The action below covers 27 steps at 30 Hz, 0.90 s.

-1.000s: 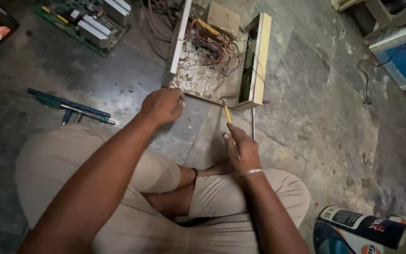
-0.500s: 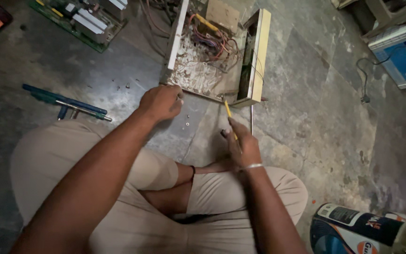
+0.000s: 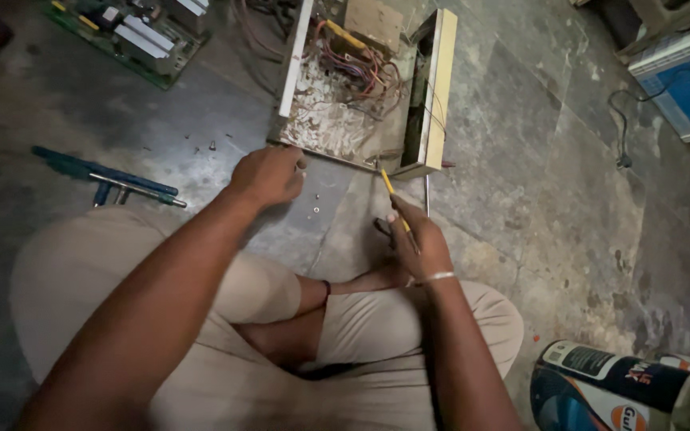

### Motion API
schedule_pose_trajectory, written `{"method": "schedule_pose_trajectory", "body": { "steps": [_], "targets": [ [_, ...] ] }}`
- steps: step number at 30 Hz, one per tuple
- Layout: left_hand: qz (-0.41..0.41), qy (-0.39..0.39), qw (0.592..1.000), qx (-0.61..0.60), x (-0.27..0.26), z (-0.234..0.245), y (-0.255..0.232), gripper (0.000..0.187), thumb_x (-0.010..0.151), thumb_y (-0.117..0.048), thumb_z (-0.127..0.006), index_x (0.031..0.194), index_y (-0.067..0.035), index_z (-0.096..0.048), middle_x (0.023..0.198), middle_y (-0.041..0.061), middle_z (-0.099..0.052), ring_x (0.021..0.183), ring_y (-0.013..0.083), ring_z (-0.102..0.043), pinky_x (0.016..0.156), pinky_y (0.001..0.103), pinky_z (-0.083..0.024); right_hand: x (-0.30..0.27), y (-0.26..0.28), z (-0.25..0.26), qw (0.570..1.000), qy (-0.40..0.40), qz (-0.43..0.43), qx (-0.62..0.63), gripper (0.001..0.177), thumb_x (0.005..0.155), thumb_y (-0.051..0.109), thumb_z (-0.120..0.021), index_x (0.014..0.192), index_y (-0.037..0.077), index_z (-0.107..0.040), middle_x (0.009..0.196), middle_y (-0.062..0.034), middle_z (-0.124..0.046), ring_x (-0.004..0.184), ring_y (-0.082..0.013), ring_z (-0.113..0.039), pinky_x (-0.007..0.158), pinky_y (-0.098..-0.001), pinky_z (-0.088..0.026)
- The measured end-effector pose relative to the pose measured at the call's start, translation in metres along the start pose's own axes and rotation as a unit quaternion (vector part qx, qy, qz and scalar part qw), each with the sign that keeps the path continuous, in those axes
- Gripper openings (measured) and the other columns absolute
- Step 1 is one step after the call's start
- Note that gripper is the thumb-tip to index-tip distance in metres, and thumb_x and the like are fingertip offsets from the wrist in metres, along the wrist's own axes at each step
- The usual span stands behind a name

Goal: The person sits on the floor and uses a screwdriver to work on the internal components of an open electronic device. They manipulate wires and parts inside the casing while a phone plays video nearby.

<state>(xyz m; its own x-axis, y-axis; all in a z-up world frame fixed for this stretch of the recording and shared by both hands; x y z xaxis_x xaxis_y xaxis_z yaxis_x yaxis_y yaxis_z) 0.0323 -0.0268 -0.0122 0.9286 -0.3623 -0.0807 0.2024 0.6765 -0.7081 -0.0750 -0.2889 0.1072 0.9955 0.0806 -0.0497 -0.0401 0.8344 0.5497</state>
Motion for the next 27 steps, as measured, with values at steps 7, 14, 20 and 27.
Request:
{"method": "schedule_pose_trajectory", "body": {
  "steps": [7,14,20,27],
  "targets": [
    [-0.034,-0.015,0.999,-0.013,-0.005,0.006,0.003,0.029,0.087,-0.030,-0.067,0.109,-0.012,-0.070,0.099,0.014,-0.073,0.097,0.0376,-0.068,0.085,0.050,-0.053,0.017,-0.009,0.023,0.997,0.070,-0.033,-0.006,0.043,0.098,0.029,-0.061,0.135,0.006,-0.065,0.123,-0.0193,-0.071,0.114,-0.0327,-0.069,0.098,-0.0380,-0.050],
    [-0.027,0.006,1.000,-0.009,-0.002,0.004,-0.001,0.029,0.086,-0.028,-0.066,0.109,-0.012,-0.070,0.097,0.012,-0.074,0.098,0.0363,-0.068,0.085,0.050,-0.053,0.012,-0.009,0.029,0.996,0.073,-0.027,0.037,0.042,0.101,0.030,-0.060,0.135,0.005,-0.064,0.114,-0.0178,-0.072,0.105,-0.0273,-0.070,0.093,-0.0351,-0.052],
    [-0.034,-0.003,0.999,-0.002,-0.006,0.003,0.002,0.029,0.087,-0.030,-0.065,0.110,-0.012,-0.070,0.097,0.013,-0.074,0.098,0.0368,-0.068,0.086,0.050,-0.053,0.007,-0.010,0.029,0.995,0.075,-0.054,0.036,0.043,0.100,0.030,-0.061,0.134,0.004,-0.064,0.114,-0.0174,-0.073,0.102,-0.0263,-0.071,0.090,-0.0341,-0.052],
    [-0.041,0.008,0.999,0.007,-0.003,-0.001,0.005,0.030,0.088,-0.030,-0.065,0.111,-0.012,-0.070,0.100,0.014,-0.074,0.099,0.0371,-0.068,0.087,0.050,-0.053,0.006,-0.009,0.016,0.996,0.044,-0.046,0.060,0.044,0.101,0.030,-0.059,0.136,0.003,-0.063,0.116,-0.0186,-0.072,0.101,-0.0293,-0.070,0.092,-0.0352,-0.053]
  ]
}}
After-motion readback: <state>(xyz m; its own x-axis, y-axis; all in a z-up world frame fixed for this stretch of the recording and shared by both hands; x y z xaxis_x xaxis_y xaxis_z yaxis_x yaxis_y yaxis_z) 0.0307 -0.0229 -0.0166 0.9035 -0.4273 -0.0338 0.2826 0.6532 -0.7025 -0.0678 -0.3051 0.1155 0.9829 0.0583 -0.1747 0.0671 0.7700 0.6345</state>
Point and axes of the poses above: each hand's wrist, its own x-axis towards the middle knuckle, its own z-axis out of the back of the hand, y = z × x, the point moved 3 cm from there along x, towards the middle knuckle
